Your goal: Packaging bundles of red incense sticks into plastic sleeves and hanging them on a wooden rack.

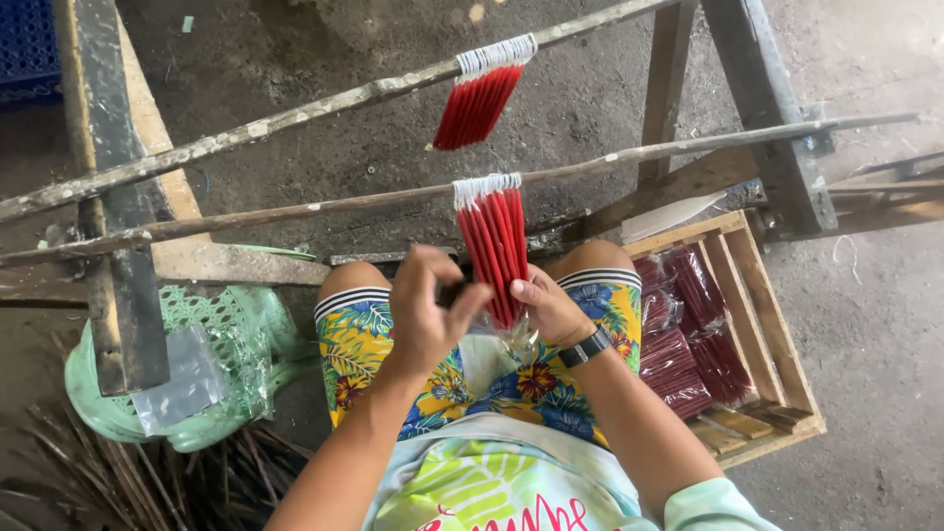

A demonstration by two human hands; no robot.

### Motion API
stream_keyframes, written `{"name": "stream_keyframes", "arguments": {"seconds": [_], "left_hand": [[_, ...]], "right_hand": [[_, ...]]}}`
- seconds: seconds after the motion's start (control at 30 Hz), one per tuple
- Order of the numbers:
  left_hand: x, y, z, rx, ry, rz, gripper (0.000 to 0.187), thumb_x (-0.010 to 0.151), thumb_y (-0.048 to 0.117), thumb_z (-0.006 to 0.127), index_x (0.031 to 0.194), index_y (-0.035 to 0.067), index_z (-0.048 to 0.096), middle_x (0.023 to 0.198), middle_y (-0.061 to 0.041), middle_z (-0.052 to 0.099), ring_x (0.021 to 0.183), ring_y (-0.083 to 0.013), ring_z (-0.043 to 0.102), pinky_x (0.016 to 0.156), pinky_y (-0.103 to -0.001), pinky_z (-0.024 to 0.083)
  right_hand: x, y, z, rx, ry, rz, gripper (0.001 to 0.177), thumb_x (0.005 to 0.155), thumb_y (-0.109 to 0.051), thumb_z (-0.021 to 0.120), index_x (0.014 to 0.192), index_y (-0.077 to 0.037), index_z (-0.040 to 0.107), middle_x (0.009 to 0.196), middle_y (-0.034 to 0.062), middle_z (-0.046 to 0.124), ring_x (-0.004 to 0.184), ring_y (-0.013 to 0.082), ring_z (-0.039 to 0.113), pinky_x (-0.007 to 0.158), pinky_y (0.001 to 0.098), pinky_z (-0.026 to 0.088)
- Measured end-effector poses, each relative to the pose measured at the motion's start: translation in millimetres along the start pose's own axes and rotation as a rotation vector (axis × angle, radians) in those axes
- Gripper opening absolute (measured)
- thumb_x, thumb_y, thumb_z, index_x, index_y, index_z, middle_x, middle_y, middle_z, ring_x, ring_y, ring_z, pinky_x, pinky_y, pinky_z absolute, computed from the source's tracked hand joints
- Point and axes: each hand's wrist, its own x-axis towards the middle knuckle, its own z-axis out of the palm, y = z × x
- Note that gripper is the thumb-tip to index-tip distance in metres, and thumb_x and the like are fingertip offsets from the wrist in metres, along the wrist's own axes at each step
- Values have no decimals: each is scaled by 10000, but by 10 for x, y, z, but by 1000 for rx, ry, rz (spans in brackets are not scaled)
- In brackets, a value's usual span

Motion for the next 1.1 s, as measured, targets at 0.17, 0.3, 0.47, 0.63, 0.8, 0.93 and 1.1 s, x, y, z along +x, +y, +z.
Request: {"name": "stream_keyframes", "arguments": {"seconds": [0.17, 0.3, 0.47, 0.63, 0.8, 0.93, 1.1], "left_hand": [[-194, 37, -16, 497, -349, 369, 281, 728, 384, 651, 814, 142, 537, 734, -36, 500, 667, -197, 526, 594, -308, 415], [-140, -115, 3, 457, -261, 381, 112, 732, 192, 616, 688, 176, 515, 778, 31, 487, 692, -170, 529, 566, -286, 419], [20, -334, -114, 386, -437, 259, 95, 728, 138, 576, 702, 141, 485, 675, -18, 510, 640, -237, 566, 527, -331, 440], [134, -309, -188, 349, -428, 217, 84, 737, 117, 582, 752, 163, 513, 732, -27, 525, 719, -231, 570, 635, -325, 453], [191, -212, -212, 326, -501, 197, 77, 731, 118, 587, 744, 139, 515, 718, -53, 552, 723, -246, 585, 645, -341, 464], [271, -138, -301, 412, -557, 227, 129, 714, 115, 606, 819, 119, 531, 737, -83, 567, 730, -273, 586, 641, -378, 462], [287, -418, -336, 688, -465, 313, 24, 756, 188, 543, 743, 172, 531, 766, -20, 525, 730, -217, 550, 602, -331, 441]], "right_hand": [[-10, -67, -22, -2, -40, -4, 330, 777, -216, 573, 1001, 21, 521, 757, 123, 557, 612, 201, 576, 500, 312, 478], [37, -72, -148, -38, -61, -51, 421, 848, -325, 465, 1121, -6, 491, 877, 88, 581, 731, 144, 586, 559, 292, 502], [78, -410, 76, -139, -7, -61, 325, 912, -196, 388, 1147, -3, 503, 935, 63, 569, 815, 110, 544, 703, 316, 505], [11, -573, 156, -809, 206, -387, 194, 837, -136, 523, 981, -15, 575, 921, 101, 540, 834, 186, 549, 680, 283, 481], [14, -609, 418, -1240, -37, -731, 157, 765, -117, 578, 915, -72, 561, 838, 64, 527, 745, 259, 547, 614, 332, 476], [102, -698, 377, -1517, -129, -766, 72, 816, -179, 534, 798, -111, 519, 762, 45, 447, 639, 253, 524, 553, 316, 454], [117, -744, 452, -1469, -272, -741, 91, 845, -144, 450, 806, -76, 495, 779, 71, 464, 609, 268, 520, 543, 339, 456]]}}
